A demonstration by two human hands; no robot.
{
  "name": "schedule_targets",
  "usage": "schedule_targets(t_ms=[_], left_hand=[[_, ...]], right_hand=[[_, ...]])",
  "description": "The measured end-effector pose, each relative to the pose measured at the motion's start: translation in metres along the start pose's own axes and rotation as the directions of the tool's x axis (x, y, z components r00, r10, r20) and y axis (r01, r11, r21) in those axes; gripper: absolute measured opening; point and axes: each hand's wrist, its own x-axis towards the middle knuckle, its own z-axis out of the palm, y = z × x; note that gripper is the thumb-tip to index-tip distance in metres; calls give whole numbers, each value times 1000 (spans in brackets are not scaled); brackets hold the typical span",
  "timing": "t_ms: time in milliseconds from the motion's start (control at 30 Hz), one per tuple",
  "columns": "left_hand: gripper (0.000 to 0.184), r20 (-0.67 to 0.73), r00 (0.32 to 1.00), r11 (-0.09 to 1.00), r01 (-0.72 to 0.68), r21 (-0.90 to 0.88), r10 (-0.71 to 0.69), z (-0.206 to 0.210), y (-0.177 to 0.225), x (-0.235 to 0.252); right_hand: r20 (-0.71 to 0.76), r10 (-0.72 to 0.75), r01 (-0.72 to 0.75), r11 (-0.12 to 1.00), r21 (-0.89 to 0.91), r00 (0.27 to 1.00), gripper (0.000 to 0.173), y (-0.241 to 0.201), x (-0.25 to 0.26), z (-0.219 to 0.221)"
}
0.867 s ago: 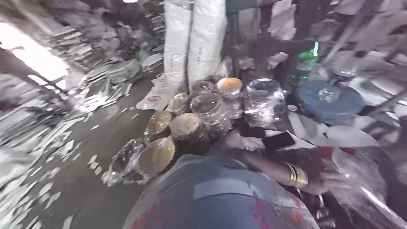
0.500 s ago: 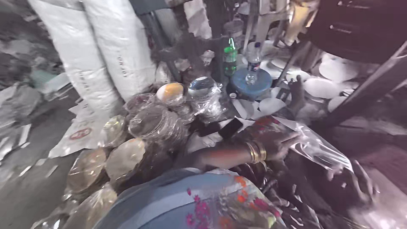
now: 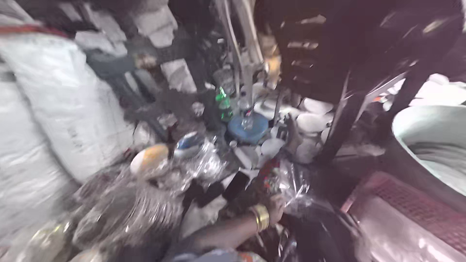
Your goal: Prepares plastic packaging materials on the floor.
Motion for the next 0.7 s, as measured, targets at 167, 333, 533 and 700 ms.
schedule_targets(t_ms=[167,333,533,700], left_hand=[[30,-39,999,996,-27,80,30,5,-6,4],[28,-169,977,988,-116,105,133,11,0,-3],[30,-101,978,963,-155,219,180,13,8,-3],[32,-113,988,934,-63,352,109,-12,24,17]], right_hand=[[147,156,-163,986,38,977,28,4,11,6],[315,225,-261,962,75,922,33,1,16,-9],[191,105,-150,959,238,976,26,8,14,-16],[234,165,-212,958,192,958,26,14,14,-24]])
